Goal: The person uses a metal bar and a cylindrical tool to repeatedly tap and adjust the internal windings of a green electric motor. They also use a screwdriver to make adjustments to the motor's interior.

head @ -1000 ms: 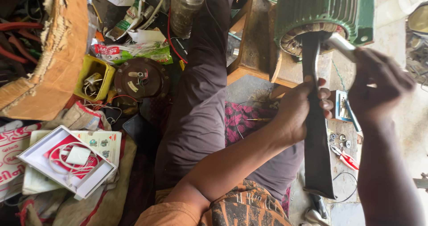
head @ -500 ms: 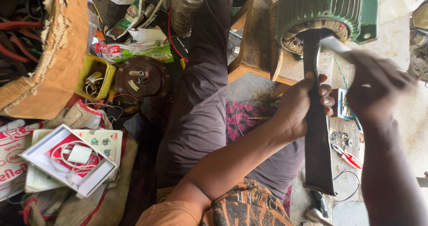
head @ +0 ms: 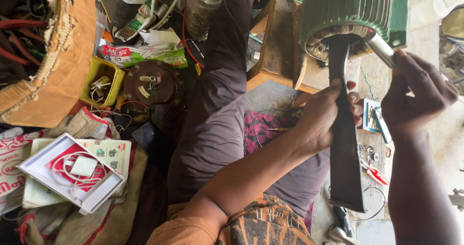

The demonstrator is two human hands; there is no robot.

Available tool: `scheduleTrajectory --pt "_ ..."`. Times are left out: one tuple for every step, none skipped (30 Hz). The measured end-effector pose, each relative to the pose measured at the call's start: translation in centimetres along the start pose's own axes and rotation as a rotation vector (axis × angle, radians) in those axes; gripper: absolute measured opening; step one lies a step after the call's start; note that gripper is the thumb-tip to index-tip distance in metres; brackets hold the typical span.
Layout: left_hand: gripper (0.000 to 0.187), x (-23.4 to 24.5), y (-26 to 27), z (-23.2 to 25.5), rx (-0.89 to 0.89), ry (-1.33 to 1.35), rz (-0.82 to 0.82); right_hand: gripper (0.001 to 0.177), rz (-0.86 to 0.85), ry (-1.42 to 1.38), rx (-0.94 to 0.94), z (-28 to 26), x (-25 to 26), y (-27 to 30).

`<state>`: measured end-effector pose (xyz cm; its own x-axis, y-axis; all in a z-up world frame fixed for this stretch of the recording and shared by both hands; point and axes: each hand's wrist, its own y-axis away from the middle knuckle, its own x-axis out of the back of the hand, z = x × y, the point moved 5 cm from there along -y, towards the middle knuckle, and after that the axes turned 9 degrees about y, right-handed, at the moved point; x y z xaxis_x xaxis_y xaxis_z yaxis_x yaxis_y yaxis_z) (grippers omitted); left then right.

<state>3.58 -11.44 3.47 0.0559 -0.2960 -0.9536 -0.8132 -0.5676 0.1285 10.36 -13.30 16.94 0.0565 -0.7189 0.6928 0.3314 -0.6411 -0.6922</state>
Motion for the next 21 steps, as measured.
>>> scheduleTrajectory --pt "0.026 -0.1 0.1 0.1 -0.011 0.014 -0.048 0.019 0.014 0.010 0.016 -0.2 0.0 -0.2" --pt "0.025 0.1 0.1 0.0 -0.001 0.031 -0.055 0.019 -0.010 0.019 0.003 -0.3 -0.2 -0.3" --pt "0.023 0.4 0.1 -0.2 0.008 0.048 -0.062 0.019 -0.033 0.028 -0.011 -0.5 -0.4 -0.5" --pt "0.022 0.8 0.1 -0.5 0.018 0.064 -0.067 0.018 -0.070 0.025 -0.007 -0.8 -0.7 -0.6" --pt "0.021 1.0 0.1 -0.6 0.010 0.080 -0.084 0.018 -0.106 0.021 -0.002 -1.2 -0.9 -0.7" --pt "0.019 1.0 0.0 -0.7 0.007 0.090 -0.106 0.016 -0.148 0.013 0.023 -1.6 -1.2 -0.9" --pt "0.018 0.9 0.0 -0.8 0.004 0.101 -0.129 0.015 -0.191 0.004 0.049 -2.0 -1.4 -1.1" --pt "0.019 0.8 -0.2 -0.8 0.003 0.091 -0.126 0.016 -0.165 0.017 0.041 -1.9 -1.3 -1.6" --pt "0.021 0.7 -0.3 -0.7 0.003 0.081 -0.123 0.018 -0.140 0.031 0.033 -1.8 -1.2 -1.9" --pt "0.022 0.9 0.0 -0.8 0.008 0.079 -0.109 0.020 -0.127 0.044 0.017 -1.9 -1.1 -1.7" --pt "0.023 1.0 0.3 -0.9 0.007 0.079 -0.088 0.020 -0.132 0.043 0.016 -2.0 -1.1 -1.5" --pt "0.025 0.9 0.4 -0.8 0.002 0.075 -0.071 0.019 -0.130 0.041 0.019 -2.0 -1.2 -1.4" --pt "0.026 0.7 0.5 -0.7 -0.002 0.071 -0.054 0.019 -0.129 0.038 0.021 -1.8 -1.3 -1.3" --pt "0.027 0.5 0.5 -0.6 -0.008 0.028 -0.022 0.019 -0.114 0.037 0.010 -1.6 -1.3 -1.1" --pt "0.028 0.4 0.6 -0.4 -0.014 -0.015 0.010 0.019 -0.100 0.034 -0.001 -1.4 -1.3 -0.9" --pt "0.030 0.4 0.6 -0.3 -0.020 -0.052 0.043 0.019 -0.091 0.030 -0.010 -1.1 -1.3 -0.5" --pt "0.031 0.5 0.5 -0.3 -0.015 -0.058 0.058 0.021 -0.086 0.020 -0.012 -0.7 -1.2 -0.2" --pt "0.032 0.7 0.6 -0.2 -0.013 -0.065 0.076 0.022 -0.081 0.007 -0.015 -0.5 -1.1 0.1" --pt "0.033 0.8 0.6 -0.3 -0.011 -0.072 0.093 0.021 -0.082 0.002 -0.022 -0.3 -1.0 0.4" --pt "0.032 0.8 0.6 -0.3 -0.008 -0.034 0.051 0.020 -0.078 -0.001 -0.030 -0.1 -0.9 0.6" --pt "0.032 0.8 0.7 -0.5 -0.006 0.004 0.008 0.016 -0.080 0.004 -0.042 0.0 -0.8 0.7"
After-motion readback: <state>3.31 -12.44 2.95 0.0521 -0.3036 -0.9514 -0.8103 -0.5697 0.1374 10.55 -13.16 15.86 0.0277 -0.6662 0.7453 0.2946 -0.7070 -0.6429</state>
